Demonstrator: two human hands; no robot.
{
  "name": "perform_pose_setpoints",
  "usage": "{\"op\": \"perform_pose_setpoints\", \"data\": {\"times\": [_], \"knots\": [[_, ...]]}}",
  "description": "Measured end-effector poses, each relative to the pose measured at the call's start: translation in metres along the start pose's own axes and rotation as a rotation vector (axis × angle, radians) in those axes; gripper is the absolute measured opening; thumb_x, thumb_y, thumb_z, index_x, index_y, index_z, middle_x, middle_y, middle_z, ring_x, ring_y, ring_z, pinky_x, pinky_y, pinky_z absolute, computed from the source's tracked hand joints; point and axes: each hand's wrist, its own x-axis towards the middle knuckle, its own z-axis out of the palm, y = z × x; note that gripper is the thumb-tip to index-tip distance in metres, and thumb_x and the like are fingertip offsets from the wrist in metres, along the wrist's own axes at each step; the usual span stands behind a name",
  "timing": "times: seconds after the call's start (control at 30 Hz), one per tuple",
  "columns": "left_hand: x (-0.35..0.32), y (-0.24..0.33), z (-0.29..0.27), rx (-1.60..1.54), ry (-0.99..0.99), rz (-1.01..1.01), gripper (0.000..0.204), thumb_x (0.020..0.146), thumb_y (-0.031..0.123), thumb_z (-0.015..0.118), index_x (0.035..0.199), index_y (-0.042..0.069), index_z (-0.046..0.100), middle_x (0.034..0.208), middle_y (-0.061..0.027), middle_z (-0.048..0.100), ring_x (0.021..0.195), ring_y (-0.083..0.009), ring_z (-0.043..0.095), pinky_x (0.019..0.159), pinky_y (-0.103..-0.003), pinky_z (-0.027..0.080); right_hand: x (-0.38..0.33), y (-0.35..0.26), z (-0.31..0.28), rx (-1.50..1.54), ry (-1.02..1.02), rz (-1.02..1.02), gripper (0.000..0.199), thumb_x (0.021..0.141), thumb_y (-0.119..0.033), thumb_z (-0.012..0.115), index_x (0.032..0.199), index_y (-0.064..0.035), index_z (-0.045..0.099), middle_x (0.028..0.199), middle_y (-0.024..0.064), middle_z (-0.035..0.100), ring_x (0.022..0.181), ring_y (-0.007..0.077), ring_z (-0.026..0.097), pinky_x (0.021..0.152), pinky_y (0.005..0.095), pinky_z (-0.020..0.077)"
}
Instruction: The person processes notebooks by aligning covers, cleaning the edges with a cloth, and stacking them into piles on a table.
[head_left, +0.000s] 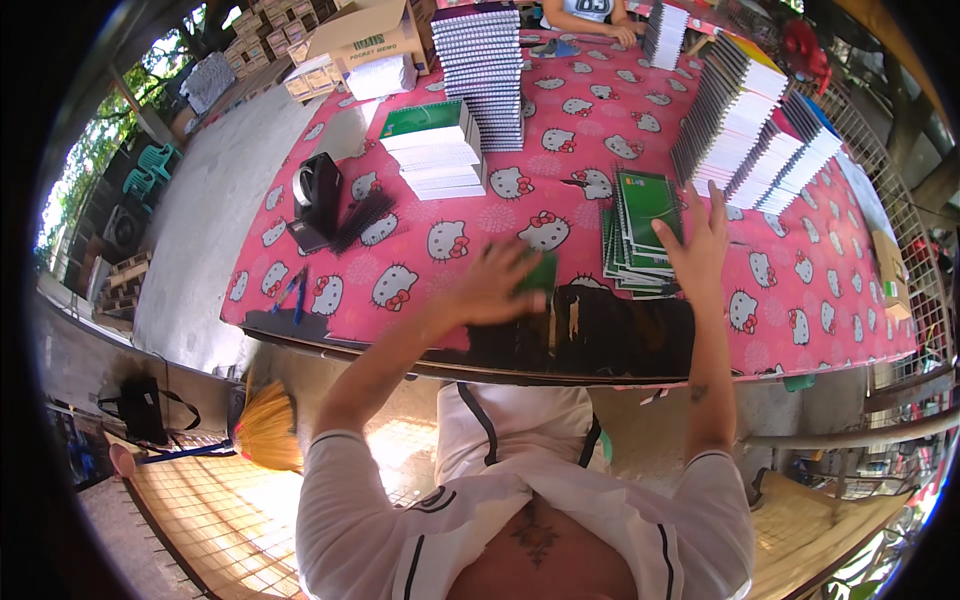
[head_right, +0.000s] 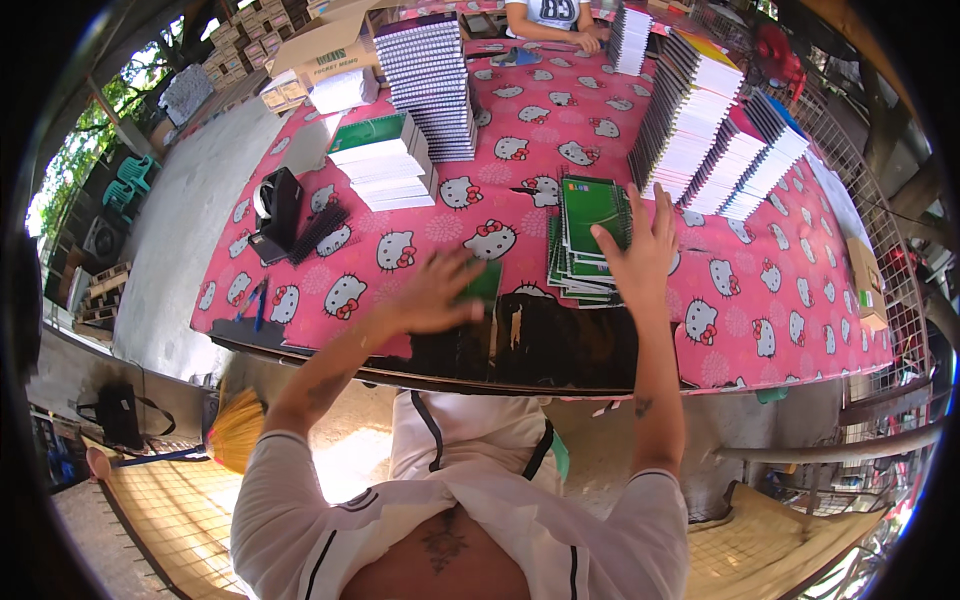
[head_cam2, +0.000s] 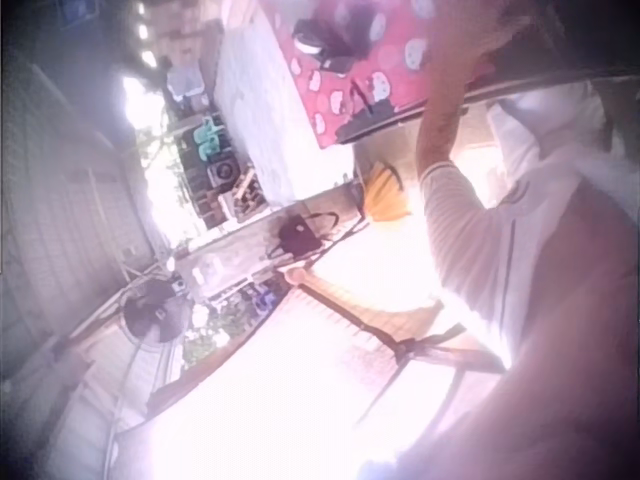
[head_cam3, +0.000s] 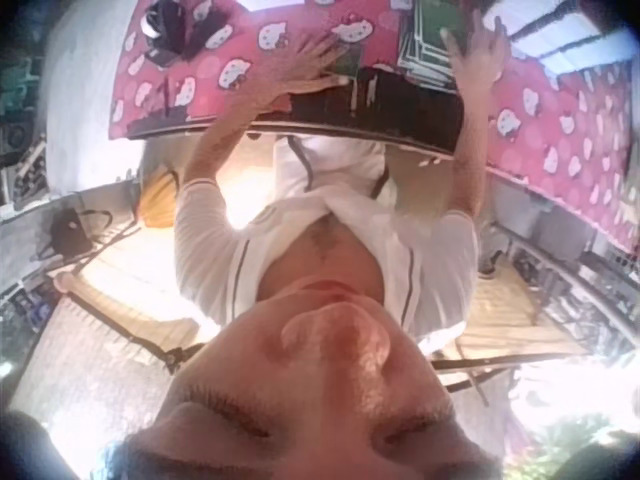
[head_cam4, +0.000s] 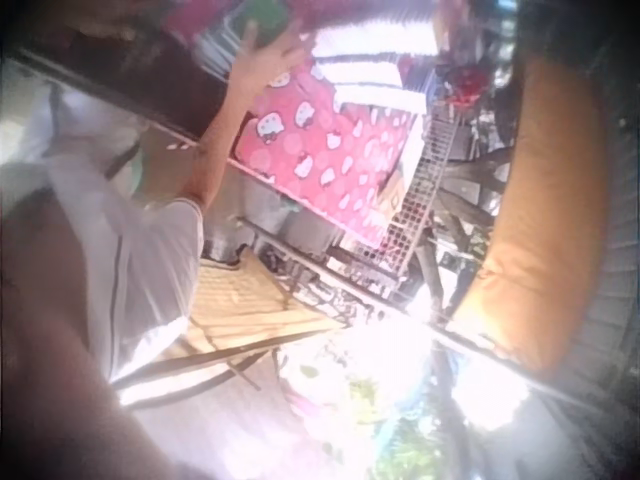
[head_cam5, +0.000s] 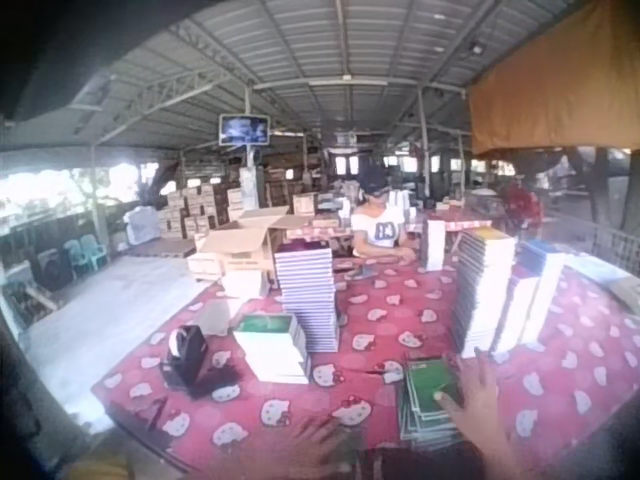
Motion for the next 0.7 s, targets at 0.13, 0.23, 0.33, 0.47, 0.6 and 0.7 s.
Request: {"op": "perform_pose_setpoints", "data": {"times": [0.13,0.23,0.33,0.47,0.6,0.7], "knots": [[-0.107,0.073,-0.005,0.185,-0.075,0.132,0.075,0.096,0.049,0.055,0.154,0.008,0.032,0.158,-0.0239,0.026,0.149,-0.0419,0.019,0.119,-0.058,0.016,-0.054,-0.081,-0.016,0.552,-0.251,-0.153,0.059,0.083,-0.020,0.076,0.136,-0.0041,0.055,0.143,0.0199,0.048,0.134,0.0357,0.046,0.109,0.0454,0.0367],[-0.121,0.075,-0.007,-0.318,-0.025,0.144,0.067,0.099,0.041,0.052,0.153,0.006,0.033,0.158,-0.0228,0.027,0.150,-0.0400,0.018,0.118,-0.061,0.015,-0.100,-0.100,0.007,1.103,-0.478,0.129,0.064,0.082,-0.019,0.078,0.138,-0.0036,0.052,0.139,0.0166,0.053,0.134,0.0324,0.046,0.111,0.0439,0.0351],[-0.092,0.086,-0.031,-0.840,0.328,0.104,0.064,0.101,0.038,0.050,0.152,0.004,0.032,0.158,-0.0204,0.030,0.149,-0.0386,0.022,0.118,-0.058,0.019,-0.115,-0.120,0.028,1.632,-0.457,0.410,0.066,0.082,-0.016,0.079,0.139,-0.0016,0.050,0.132,0.0137,0.057,0.129,0.0255,0.051,0.109,0.0406,0.0387],[-0.057,0.050,-0.059,-0.740,0.265,0.148,0.080,0.091,0.045,0.068,0.150,0.002,0.035,0.157,-0.0178,0.035,0.145,-0.0378,0.033,0.117,-0.047,0.028,-0.127,-0.092,0.037,1.272,-0.463,0.477,0.043,0.086,-0.006,0.076,0.125,0.0027,0.060,0.111,0.0087,0.067,0.101,0.0138,0.063,0.086,0.0301,0.0516],[-0.089,-0.110,-0.060,-0.096,0.643,-0.400,0.035,0.083,0.013,0.073,0.117,0.003,0.068,0.111,-0.0195,0.067,0.103,-0.0351,0.065,0.090,-0.040,0.052,-0.092,-0.090,0.017,0.748,-0.419,0.029,0.021,0.087,-0.002,0.071,0.107,0.0031,0.068,0.096,0.0109,0.072,0.080,0.0218,0.069,0.072,0.0287,0.0529],[-0.128,-0.174,-0.036,0.189,0.652,-0.475,0.023,0.085,0.013,0.072,0.106,0.004,0.068,0.102,-0.0176,0.067,0.089,-0.0364,0.065,0.078,-0.044,0.054,-0.105,-0.099,0.030,0.693,-0.494,0.011,0.030,0.085,0.000,0.069,0.114,-0.0008,0.064,0.108,0.0157,0.070,0.086,0.0276,0.068,0.077,0.0300,0.0523]]}}
